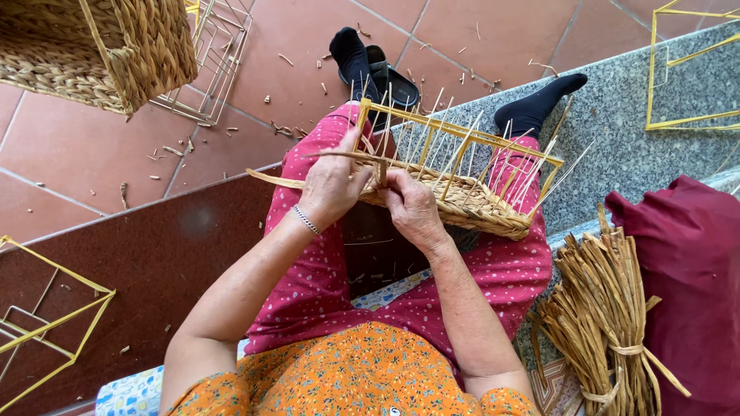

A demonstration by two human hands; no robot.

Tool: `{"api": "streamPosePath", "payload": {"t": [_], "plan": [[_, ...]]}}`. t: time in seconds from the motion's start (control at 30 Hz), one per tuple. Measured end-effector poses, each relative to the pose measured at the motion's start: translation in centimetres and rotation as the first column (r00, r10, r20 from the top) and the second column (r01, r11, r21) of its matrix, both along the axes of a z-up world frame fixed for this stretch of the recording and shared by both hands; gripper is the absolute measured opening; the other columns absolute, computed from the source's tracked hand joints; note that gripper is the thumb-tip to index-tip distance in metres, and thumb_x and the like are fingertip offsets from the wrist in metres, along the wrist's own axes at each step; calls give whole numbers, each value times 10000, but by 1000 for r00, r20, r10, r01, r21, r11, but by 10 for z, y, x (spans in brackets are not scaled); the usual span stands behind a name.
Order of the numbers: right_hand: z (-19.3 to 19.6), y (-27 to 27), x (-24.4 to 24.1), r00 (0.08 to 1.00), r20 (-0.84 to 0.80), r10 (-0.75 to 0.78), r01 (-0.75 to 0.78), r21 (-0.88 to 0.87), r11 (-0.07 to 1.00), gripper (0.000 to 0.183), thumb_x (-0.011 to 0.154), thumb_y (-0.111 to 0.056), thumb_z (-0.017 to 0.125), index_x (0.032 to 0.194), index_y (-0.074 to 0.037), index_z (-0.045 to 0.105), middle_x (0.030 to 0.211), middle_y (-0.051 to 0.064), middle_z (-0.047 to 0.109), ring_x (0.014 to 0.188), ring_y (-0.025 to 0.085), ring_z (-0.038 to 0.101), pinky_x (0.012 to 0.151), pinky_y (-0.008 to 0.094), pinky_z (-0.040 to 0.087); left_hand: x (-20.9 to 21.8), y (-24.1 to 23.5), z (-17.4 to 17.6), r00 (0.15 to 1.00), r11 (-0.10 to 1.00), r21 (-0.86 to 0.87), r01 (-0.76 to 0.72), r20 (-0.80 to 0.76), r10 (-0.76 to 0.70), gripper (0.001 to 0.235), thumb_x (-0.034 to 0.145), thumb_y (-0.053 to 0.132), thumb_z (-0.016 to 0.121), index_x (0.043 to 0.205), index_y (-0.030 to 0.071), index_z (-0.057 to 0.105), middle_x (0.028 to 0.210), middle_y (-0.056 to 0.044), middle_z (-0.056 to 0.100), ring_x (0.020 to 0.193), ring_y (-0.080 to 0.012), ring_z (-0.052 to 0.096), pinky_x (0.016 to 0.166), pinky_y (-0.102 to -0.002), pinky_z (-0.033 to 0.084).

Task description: The person weaves a basket by hand, interlacing dried plant fibers through a yellow metal frame. They repeatedly pull and tighten the fibers to build up the basket's sides.

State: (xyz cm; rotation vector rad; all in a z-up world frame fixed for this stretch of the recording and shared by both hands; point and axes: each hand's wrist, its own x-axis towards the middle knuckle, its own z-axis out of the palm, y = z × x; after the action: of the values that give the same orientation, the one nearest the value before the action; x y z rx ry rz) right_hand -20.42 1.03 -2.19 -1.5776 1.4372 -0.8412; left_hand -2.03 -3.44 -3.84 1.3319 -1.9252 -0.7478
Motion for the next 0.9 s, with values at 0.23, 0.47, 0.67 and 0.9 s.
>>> {"api": "streamPosePath", "payload": {"t": [0.23, 0.47, 0.67, 0.9], "plan": [[-9, -2, 1, 999, -48, -20, 21, 16, 1000, 106, 1029, -92, 630, 1133, -76, 645, 963, 45, 783, 885, 139, 753, 775, 297, 599, 13, -11, 0, 994, 948, 303, -96, 78, 76, 227, 1059, 280, 719, 1042, 58, 676, 820, -91, 732, 681, -156, 671, 616, -300, 536], [-11, -3, -3, 999, 34, -18, 13, 137, 991, 123, 1049, -98, 563, 1143, -74, 638, 1035, 43, 774, 996, 143, 731, 891, 324, 589, 40, -13, 4, 244, 706, 408, 579, -913, 328, 587, 866, 29, 612, 1444, 28, 508, 1077, -150, 733, 815, -201, 720, 762, -327, 611], [-6, -6, -3, 998, 48, 27, -34, 138, 990, 142, 1041, -78, 570, 1152, -60, 657, 1020, 49, 771, 981, 139, 728, 883, 306, 593, 6, -27, -18, 941, 818, 530, 225, -336, -40, 295, 914, 87, 662, 1191, 6, 718, 825, -66, 753, 651, -100, 680, 578, -283, 582], [-2, -10, 4, 994, 102, -43, 34, 87, 996, 153, 1015, -62, 640, 1154, -75, 704, 992, 29, 779, 911, 110, 730, 811, 261, 601, 10, -13, -37, 809, 765, 556, 325, -583, 80, 126, 937, 71, 670, 1014, -19, 712, 825, -134, 687, 594, -134, 584, 501, -296, 527]]}}
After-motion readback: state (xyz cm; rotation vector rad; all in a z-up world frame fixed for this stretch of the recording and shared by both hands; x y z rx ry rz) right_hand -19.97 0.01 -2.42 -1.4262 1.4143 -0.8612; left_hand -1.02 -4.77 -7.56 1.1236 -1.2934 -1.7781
